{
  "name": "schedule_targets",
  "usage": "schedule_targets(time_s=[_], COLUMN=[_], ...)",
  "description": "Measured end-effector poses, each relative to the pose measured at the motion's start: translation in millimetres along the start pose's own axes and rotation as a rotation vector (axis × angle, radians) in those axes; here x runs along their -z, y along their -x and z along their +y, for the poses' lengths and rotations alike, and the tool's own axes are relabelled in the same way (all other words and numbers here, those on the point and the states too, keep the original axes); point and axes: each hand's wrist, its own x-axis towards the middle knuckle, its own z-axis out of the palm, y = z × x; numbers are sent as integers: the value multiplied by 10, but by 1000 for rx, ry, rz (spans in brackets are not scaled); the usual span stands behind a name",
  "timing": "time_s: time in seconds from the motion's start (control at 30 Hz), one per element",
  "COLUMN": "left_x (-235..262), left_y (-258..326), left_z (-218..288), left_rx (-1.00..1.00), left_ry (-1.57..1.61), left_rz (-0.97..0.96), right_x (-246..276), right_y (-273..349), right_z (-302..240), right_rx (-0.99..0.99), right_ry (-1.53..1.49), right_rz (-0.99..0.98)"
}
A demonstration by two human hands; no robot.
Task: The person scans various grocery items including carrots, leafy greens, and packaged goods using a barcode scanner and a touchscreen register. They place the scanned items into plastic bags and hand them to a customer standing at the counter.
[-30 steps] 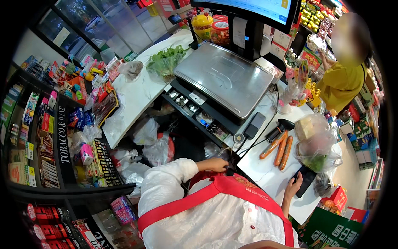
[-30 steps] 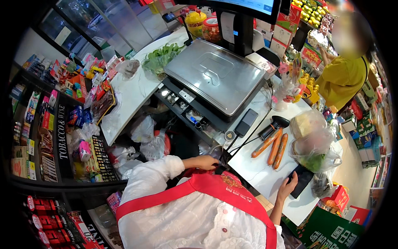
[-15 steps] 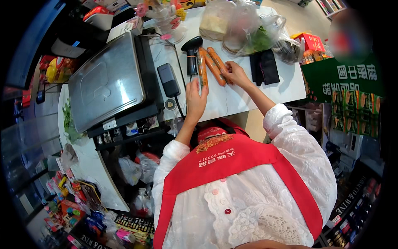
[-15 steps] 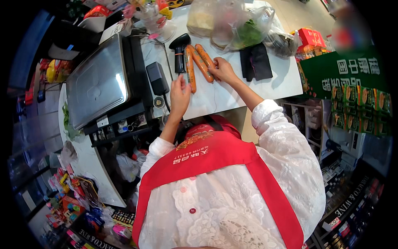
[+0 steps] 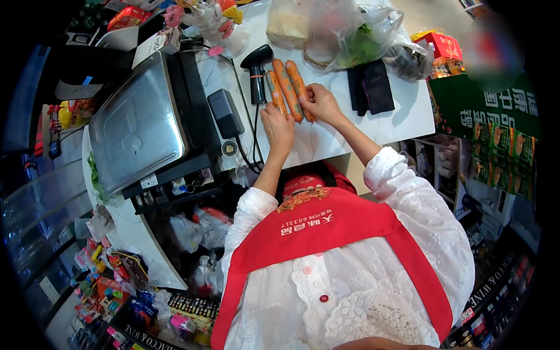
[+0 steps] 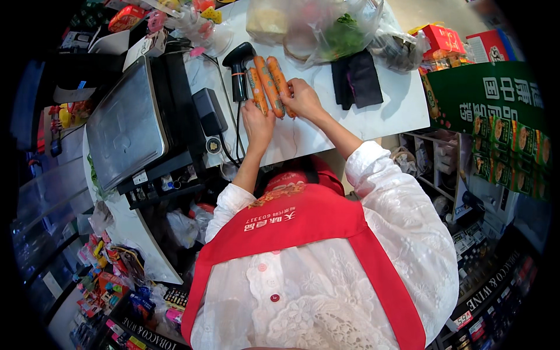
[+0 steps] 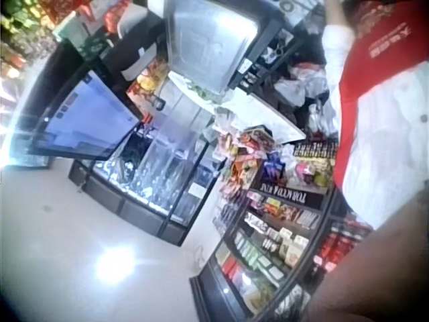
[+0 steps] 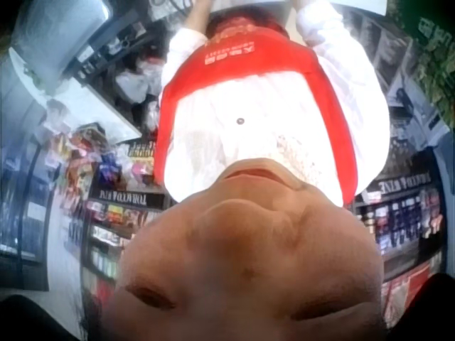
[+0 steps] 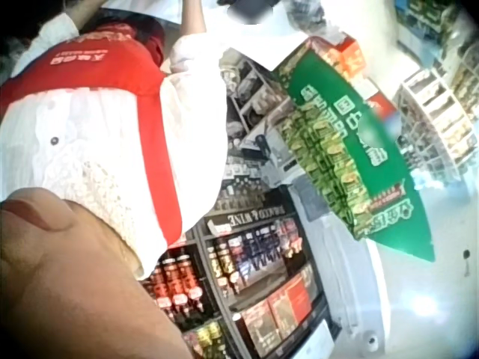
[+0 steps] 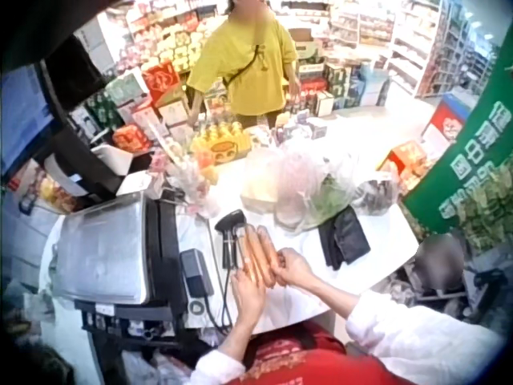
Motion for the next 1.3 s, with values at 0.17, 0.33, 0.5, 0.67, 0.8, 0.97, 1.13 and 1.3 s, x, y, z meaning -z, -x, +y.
schedule_targets(time_s=[0.17, 0.33, 0.5, 0.67, 0.8, 0.97, 1.13, 1.3], left_x=[229, 1040, 1491, 1705, 1807, 1852, 1893, 1911], left_y=[-99, 152, 320, 369, 401, 394, 296, 184], left_z=[-47, 170, 61, 156, 106, -120, -163, -250], left_rx=[593, 739, 378, 316, 339, 270, 495, 468], left_ry=[930, 1420, 1484, 1478, 1485, 1775, 1948, 1754], left_rz=[-490, -527, -472, -304, -239, -368, -376, -420], right_x=[117, -130, -702, -1086, -935, -434, 102, 459], right_y=[112, 7, -419, -593, -644, -245, 264, 716], right_z=[-178, -550, -894, -962, -956, -967, -1176, -1119], right_rx=[365, 445, 243, 195, -76, -111, 61, 129], right_ry=[271, -23, 81, 181, -148, -1304, -1202, -833], right_rz=[284, 151, -19, 141, 26, -399, -682, -895])
